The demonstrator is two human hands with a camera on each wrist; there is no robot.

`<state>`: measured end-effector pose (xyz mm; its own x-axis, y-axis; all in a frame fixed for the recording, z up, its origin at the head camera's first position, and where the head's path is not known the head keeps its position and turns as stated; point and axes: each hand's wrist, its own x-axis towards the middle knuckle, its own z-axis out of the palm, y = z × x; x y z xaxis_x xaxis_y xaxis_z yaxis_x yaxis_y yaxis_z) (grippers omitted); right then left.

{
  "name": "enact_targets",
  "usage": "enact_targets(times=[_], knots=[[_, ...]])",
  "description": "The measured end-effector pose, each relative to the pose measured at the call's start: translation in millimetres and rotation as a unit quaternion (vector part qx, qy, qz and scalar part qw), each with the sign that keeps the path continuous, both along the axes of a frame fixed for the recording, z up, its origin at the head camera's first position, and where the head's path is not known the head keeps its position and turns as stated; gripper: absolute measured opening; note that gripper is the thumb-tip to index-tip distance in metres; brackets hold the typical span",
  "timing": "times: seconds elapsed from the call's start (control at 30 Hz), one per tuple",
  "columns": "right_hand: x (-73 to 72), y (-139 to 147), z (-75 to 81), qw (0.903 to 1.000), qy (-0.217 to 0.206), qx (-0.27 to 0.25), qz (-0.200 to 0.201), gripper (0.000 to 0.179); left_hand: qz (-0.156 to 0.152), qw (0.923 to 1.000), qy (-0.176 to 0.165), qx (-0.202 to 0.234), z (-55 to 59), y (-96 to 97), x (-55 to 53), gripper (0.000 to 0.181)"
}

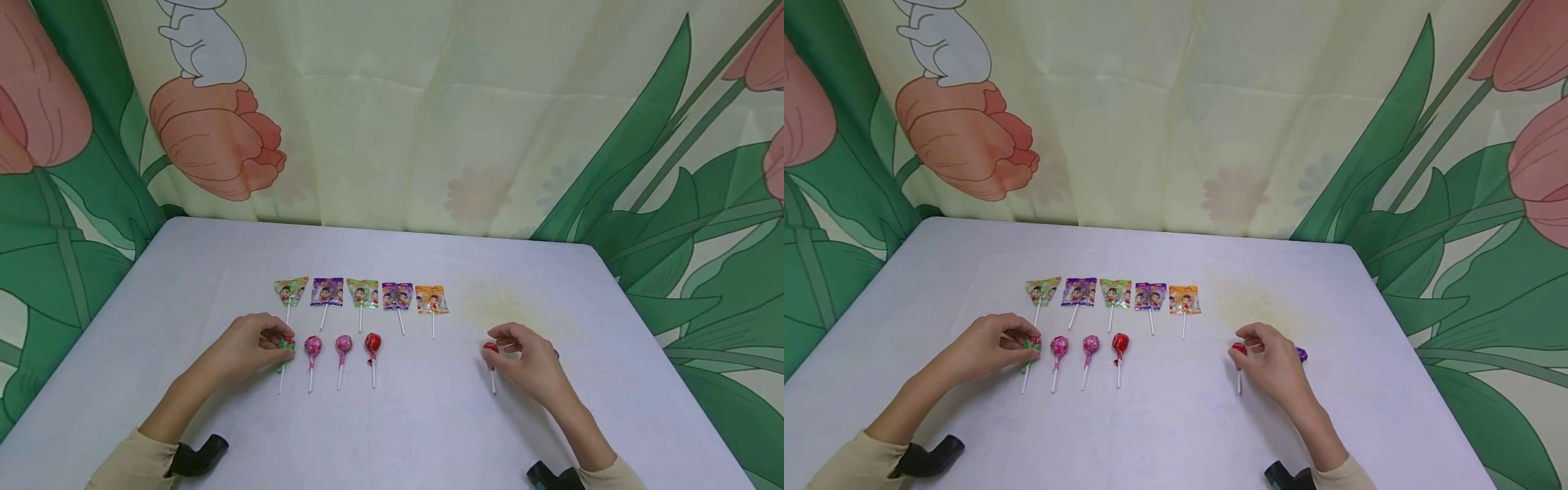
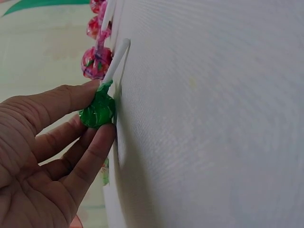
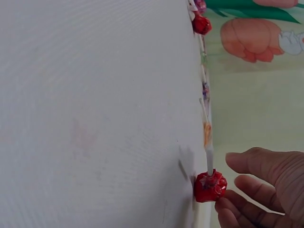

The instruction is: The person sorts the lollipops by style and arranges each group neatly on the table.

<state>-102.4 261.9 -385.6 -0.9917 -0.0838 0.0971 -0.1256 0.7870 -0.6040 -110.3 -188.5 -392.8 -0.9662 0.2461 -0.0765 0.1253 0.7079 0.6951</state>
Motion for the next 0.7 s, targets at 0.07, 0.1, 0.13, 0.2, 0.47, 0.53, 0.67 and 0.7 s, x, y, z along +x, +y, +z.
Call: enact_targets(times=[0.07, 0.1, 0.13, 0.2, 0.47, 0.53, 0.67, 0.7], knots=[[-0.5, 0, -2.0, 1.0, -0.005, 0.005, 0.0, 0.03, -0.001, 1.0, 0.0, 0.001, -0.3, -0.3, -0.3, 0.024], [-1.0, 1, -3.1, 0.9999, -0.007, 0.007, 0.0, 0.03, -0.002, 1.0, -0.001, 0.003, -0.4, -0.4, -0.5, 0.024], [-1.4, 1, -4.1, 0.9999, -0.008, 0.009, 0.001, 0.03, -0.003, 1.0, -0.001, 0.003, -0.6, -0.6, -0.7, 0.024], [-2.5, 1, -6.1, 0.9999, -0.008, 0.01, 0.002, 0.03, -0.004, 1.0, -0.001, 0.004, -0.8, -0.9, -1.0, 0.024], [-5.3, 1, -10.8, 0.9998, -0.009, 0.016, 0.007, 0.03, 0.001, 1.0, -0.003, 0.003, -1.4, -0.7, -1.3, 0.025], [-5.7, 1, -11.4, 0.9997, -0.012, 0.018, 0.007, 0.03, 0.003, 1.0, -0.003, 0.003, -1.5, -0.5, -1.4, 0.025], [-6.6, 1, -12.2, 0.9996, -0.013, 0.022, 0.008, 0.029, 0.004, 1.0, -0.005, 0.0, -1.5, -0.5, -1.6, 0.025], [-6.8, 1, -12.4, 0.9996, -0.013, 0.022, 0.008, 0.028, 0.004, 1.0, -0.006, -0.001, -1.4, -0.5, -1.6, 0.025]])
